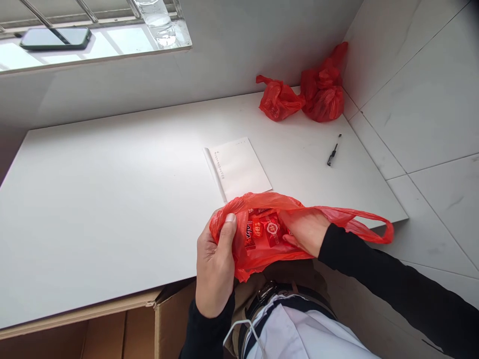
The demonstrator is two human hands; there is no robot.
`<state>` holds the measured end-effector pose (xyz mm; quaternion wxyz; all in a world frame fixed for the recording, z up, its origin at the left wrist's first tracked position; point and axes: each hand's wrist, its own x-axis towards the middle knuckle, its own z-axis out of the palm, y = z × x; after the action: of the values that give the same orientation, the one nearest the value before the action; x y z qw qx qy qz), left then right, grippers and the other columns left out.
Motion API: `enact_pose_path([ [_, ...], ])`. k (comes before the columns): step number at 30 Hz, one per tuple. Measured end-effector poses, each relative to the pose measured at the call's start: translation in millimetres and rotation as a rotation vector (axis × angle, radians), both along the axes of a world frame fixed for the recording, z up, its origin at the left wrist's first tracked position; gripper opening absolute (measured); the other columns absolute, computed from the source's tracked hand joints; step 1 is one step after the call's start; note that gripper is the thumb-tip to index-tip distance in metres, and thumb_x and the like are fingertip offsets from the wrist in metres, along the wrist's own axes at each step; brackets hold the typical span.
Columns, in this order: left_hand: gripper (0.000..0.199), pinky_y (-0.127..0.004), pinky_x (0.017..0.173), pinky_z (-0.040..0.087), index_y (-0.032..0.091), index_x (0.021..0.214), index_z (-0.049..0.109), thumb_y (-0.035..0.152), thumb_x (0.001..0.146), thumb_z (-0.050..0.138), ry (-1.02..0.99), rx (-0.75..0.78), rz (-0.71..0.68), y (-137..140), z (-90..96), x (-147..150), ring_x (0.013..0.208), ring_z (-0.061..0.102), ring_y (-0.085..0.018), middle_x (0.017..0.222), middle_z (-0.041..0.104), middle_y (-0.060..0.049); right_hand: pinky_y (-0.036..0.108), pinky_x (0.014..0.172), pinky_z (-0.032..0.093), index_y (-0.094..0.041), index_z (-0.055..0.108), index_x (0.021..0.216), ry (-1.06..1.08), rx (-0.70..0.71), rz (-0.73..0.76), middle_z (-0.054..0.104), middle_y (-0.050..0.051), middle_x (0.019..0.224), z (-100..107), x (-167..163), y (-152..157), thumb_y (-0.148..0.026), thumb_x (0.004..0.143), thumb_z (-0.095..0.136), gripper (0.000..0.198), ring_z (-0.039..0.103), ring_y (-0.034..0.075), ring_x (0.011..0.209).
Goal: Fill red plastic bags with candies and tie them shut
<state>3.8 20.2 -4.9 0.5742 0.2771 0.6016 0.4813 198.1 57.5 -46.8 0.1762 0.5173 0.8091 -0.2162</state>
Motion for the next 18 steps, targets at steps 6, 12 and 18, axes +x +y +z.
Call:
enact_pose_path([
  [6,0.031,-0.031,0.087,0.056,0.023,0.116,0.074,0.045,0.096,0.065,0.032,0.009,-0.037,0.3,-2.3,-0.5,0.089,0.071,-0.017,0.102,0.076,-0.003,0.037,0.071,0.05,-0.013,0.067,0.108,0.001,-0.015,-0.006,0.072,0.015,0.093,-5.6,0.4,1.4,-0.009,0.09,0.052,0.024,0.069,0.031,0.084],
  [12,0.03,-0.032,0.089,0.056,0.024,0.115,0.074,0.045,0.097,0.064,0.032,0.024,-0.045,1.1,-3.1,0.4,0.089,0.07,-0.017,0.102,0.076,-0.003,0.037,0.066,0.049,-0.012,0.068,0.104,-0.072,-0.054,-0.009,0.072,0.015,0.083,-6.0,1.3,3.4,-0.006,0.083,0.061,0.023,0.069,0.033,0.08],
  [18,0.026,-0.032,0.092,0.055,0.025,0.113,0.075,0.043,0.097,0.064,0.031,0.041,-0.048,-0.7,-3.6,0.2,0.094,0.071,-0.017,0.102,0.076,-0.002,0.035,0.064,0.043,-0.013,0.068,0.105,-0.092,-0.05,0.027,0.072,0.016,0.089,1.8,7.5,5.6,-0.011,0.09,0.058,0.018,0.068,0.03,0.08],
])
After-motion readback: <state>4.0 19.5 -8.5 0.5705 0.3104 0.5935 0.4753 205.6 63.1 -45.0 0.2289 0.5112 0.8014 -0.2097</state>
